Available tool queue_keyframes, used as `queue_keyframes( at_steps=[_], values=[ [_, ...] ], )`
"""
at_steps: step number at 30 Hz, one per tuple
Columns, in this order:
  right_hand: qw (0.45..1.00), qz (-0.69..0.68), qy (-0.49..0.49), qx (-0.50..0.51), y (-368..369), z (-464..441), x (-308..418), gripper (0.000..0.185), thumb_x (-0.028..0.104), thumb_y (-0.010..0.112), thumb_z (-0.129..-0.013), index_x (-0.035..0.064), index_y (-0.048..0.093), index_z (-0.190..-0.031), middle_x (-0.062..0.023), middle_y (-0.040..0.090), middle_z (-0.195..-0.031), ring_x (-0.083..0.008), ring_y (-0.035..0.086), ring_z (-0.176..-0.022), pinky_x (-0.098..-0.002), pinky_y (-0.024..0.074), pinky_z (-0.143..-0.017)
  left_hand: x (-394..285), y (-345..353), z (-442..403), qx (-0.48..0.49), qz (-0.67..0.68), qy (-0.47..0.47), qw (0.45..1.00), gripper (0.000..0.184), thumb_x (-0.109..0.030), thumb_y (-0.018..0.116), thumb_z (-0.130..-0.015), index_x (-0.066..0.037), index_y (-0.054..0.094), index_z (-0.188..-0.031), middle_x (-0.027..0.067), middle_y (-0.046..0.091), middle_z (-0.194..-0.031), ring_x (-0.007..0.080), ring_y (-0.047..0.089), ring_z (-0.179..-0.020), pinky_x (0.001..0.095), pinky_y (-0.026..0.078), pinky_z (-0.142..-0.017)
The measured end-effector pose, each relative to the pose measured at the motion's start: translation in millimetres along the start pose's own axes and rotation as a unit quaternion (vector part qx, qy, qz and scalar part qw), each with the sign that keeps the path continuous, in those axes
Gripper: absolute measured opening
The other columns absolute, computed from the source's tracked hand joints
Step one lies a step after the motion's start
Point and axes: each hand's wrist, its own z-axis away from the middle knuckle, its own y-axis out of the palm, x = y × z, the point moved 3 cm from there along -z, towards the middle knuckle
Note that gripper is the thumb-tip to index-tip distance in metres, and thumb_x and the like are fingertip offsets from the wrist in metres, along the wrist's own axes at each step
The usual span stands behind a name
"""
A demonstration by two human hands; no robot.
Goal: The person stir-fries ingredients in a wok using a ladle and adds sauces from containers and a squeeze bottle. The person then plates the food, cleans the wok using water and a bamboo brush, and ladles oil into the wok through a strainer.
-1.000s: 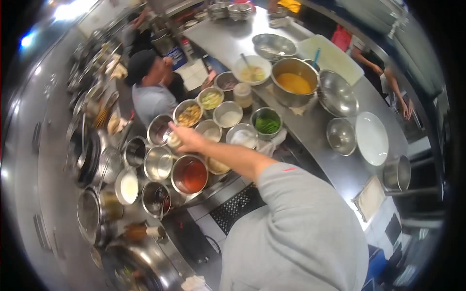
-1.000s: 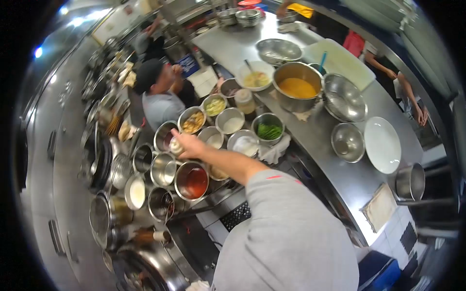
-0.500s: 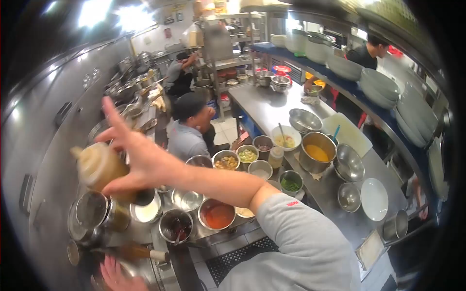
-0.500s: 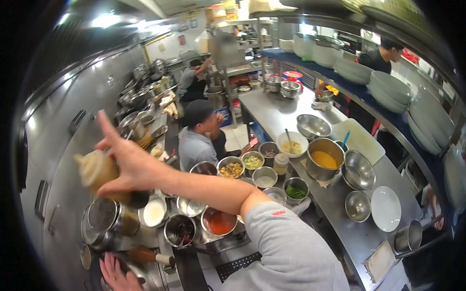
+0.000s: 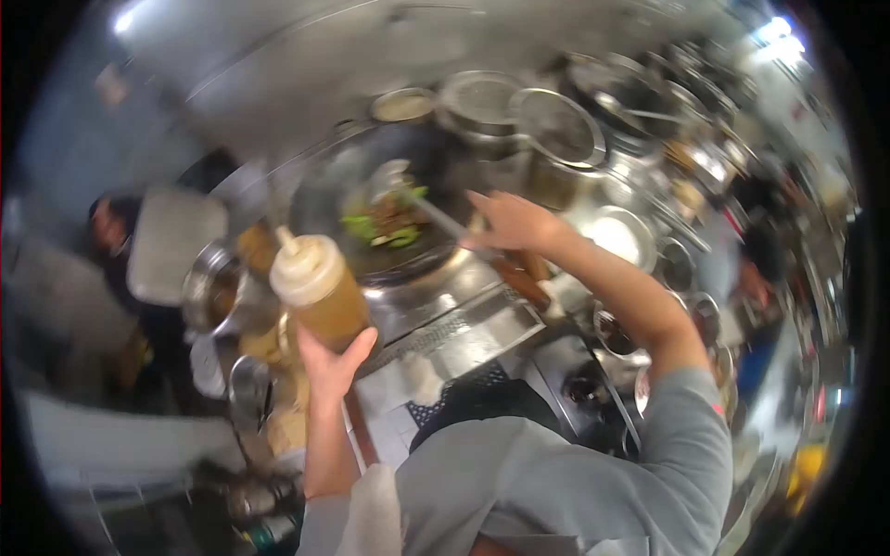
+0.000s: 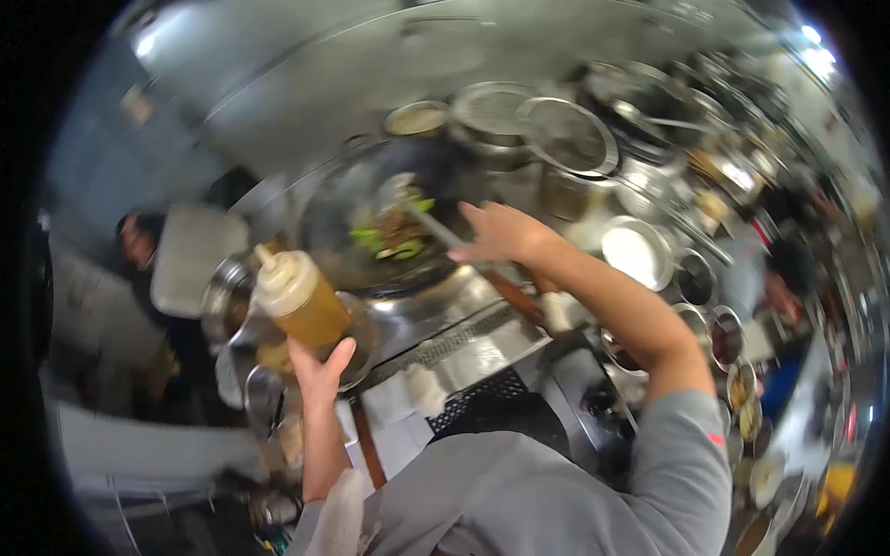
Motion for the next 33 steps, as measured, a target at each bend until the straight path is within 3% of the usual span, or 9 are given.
queue_keyframes(
  at_steps=[3, 4, 6, 9, 15, 16, 19, 25, 33],
  values=[
    [0.994, 0.001, 0.008, 0.113, 44, -23, -6, 0.092, 0.049, 0.072, -0.073, -0.0059, 0.035, -0.137, -0.0320, 0.057, -0.113, -0.0451, 0.054, -0.106, -0.0444, 0.0421, -0.094, -1, -49, -20, -0.016, -0.046, -0.032, 0.998, 0.070, -0.013, 0.080, -0.066, -0.001, 0.045, -0.125, 0.0102, 0.059, -0.110, 0.0212, 0.057, -0.101, 0.0345, 0.045, -0.090],
    [0.995, -0.008, -0.034, 0.092, 70, -35, -25, 0.078, 0.038, 0.073, -0.076, -0.0035, 0.039, -0.133, -0.0256, 0.062, -0.099, -0.0372, 0.063, -0.088, -0.0412, 0.0510, -0.079, -3, -60, -26, -0.021, -0.094, -0.030, 0.995, 0.072, -0.014, 0.081, -0.066, -0.001, 0.044, -0.126, 0.0115, 0.059, -0.111, 0.0223, 0.058, -0.102, 0.0352, 0.045, -0.090],
    [0.949, -0.267, 0.094, 0.138, 73, -35, -21, 0.063, 0.025, 0.069, -0.081, -0.0006, 0.040, -0.130, -0.0147, 0.059, -0.082, -0.0219, 0.061, -0.061, -0.0339, 0.0513, -0.053, -6, -73, -38, -0.023, -0.175, -0.019, 0.984, 0.076, -0.014, 0.081, -0.065, -0.002, 0.043, -0.128, 0.0139, 0.059, -0.114, 0.0244, 0.059, -0.104, 0.0365, 0.045, -0.092],
    [0.910, -0.405, 0.051, 0.066, 57, -22, -10, 0.053, 0.016, 0.064, -0.086, -0.0041, 0.039, -0.128, -0.0093, 0.054, -0.077, -0.0131, 0.050, -0.046, -0.0277, 0.0403, -0.037, -9, -80, -54, -0.003, -0.276, 0.002, 0.961, 0.078, -0.016, 0.082, -0.063, -0.001, 0.044, -0.129, 0.0180, 0.059, -0.120, 0.0303, 0.059, -0.110, 0.0393, 0.046, -0.094],
    [0.698, -0.712, 0.077, -0.012, 36, 43, 19, 0.041, 0.012, 0.054, -0.092, 0.0016, 0.043, -0.130, -0.0033, 0.051, -0.082, -0.0081, 0.046, -0.050, -0.0215, 0.0361, -0.036, -3, -63, -90, 0.062, -0.370, -0.017, 0.927, 0.078, -0.026, 0.081, -0.065, -0.007, 0.045, -0.131, 0.0195, 0.061, -0.114, 0.0343, 0.060, -0.106, 0.0401, 0.048, -0.091],
    [0.689, -0.720, 0.080, -0.005, 42, 45, 20, 0.044, 0.012, 0.052, -0.094, 0.0012, 0.038, -0.134, -0.0001, 0.044, -0.068, -0.0079, 0.040, -0.044, -0.0228, 0.0362, -0.037, -3, -58, -99, 0.088, -0.385, -0.027, 0.918, 0.079, -0.027, 0.081, -0.065, -0.005, 0.045, -0.131, 0.0202, 0.060, -0.116, 0.0345, 0.059, -0.107, 0.0404, 0.047, -0.092],
    [0.750, -0.659, 0.055, 0.025, 35, 62, 27, 0.050, 0.009, 0.051, -0.093, 0.0028, 0.033, -0.140, 0.0038, 0.040, -0.062, -0.0064, 0.039, -0.044, -0.0218, 0.0344, -0.035, 18, -42, -130, 0.147, -0.418, -0.018, 0.896, 0.079, -0.032, 0.079, -0.066, -0.004, 0.044, -0.131, 0.0224, 0.058, -0.118, 0.0371, 0.058, -0.109, 0.0416, 0.046, -0.093],
    [0.591, -0.799, 0.062, 0.091, 53, 63, 33, 0.040, 0.009, 0.053, -0.092, 0.0034, 0.040, -0.130, 0.0019, 0.041, -0.068, -0.0041, 0.038, -0.045, -0.0211, 0.0342, -0.033, 56, -9, -173, 0.214, -0.550, 0.093, 0.802, 0.077, -0.029, 0.079, -0.063, -0.012, 0.046, -0.131, 0.0172, 0.060, -0.109, 0.0345, 0.059, -0.101, 0.0420, 0.048, -0.087],
    [0.595, -0.795, 0.073, 0.094, 44, 64, 38, 0.035, 0.008, 0.052, -0.091, 0.0020, 0.042, -0.124, -0.0003, 0.043, -0.074, -0.0043, 0.039, -0.045, -0.0210, 0.0357, -0.032, 62, 8, -195, 0.274, -0.690, 0.127, 0.658, 0.074, -0.023, 0.080, -0.065, -0.018, 0.046, -0.130, 0.0106, 0.060, -0.107, 0.0284, 0.057, -0.103, 0.0395, 0.045, -0.089]
  ],
)
